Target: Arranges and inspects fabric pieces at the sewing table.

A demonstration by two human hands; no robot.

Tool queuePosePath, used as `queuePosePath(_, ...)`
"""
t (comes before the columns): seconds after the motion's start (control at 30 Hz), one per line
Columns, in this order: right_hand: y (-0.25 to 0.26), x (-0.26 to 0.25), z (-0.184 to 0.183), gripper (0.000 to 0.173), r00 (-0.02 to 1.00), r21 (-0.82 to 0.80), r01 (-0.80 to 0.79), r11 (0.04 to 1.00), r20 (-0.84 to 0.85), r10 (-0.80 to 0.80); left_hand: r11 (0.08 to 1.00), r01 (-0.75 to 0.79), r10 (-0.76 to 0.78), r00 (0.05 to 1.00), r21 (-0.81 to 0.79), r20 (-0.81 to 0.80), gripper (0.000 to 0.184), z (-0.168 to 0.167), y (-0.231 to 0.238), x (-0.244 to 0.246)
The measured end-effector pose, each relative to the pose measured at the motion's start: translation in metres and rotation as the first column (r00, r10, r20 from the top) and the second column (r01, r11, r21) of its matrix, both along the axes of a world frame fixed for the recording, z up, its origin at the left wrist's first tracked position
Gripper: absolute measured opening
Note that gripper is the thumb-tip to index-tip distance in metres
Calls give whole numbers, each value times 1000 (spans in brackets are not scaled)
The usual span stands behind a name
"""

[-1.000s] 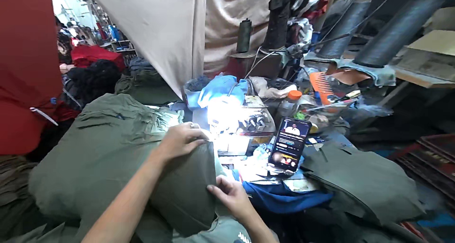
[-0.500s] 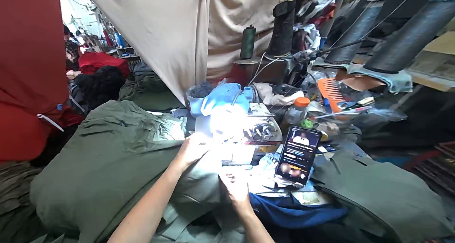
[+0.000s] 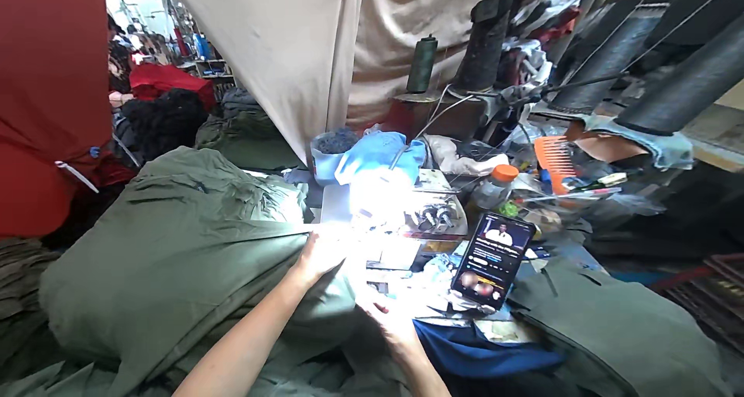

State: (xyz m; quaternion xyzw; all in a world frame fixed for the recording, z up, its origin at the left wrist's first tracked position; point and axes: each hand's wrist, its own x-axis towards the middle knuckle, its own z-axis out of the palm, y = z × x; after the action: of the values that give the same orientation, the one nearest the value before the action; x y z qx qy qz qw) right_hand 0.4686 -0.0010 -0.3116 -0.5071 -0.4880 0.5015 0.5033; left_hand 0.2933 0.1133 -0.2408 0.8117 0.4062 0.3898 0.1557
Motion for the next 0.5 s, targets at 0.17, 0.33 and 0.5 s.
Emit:
queuePosePath(0.17, 9, -1, 2, 9, 999, 11, 36, 999, 11, -36, 988, -63, 55, 997, -143, -59, 18, 11, 6, 7)
queuePosePath(0.33, 17, -4, 10, 9, 997, -16, 70, 997, 25, -70, 957, -118, 91, 990, -267, -110, 18, 25, 12, 10)
queuePosePath(0.5, 23, -9, 10, 13, 994, -19, 104, 994, 19, -104, 920, -191, 141, 976, -341, -167, 20, 26, 26, 9)
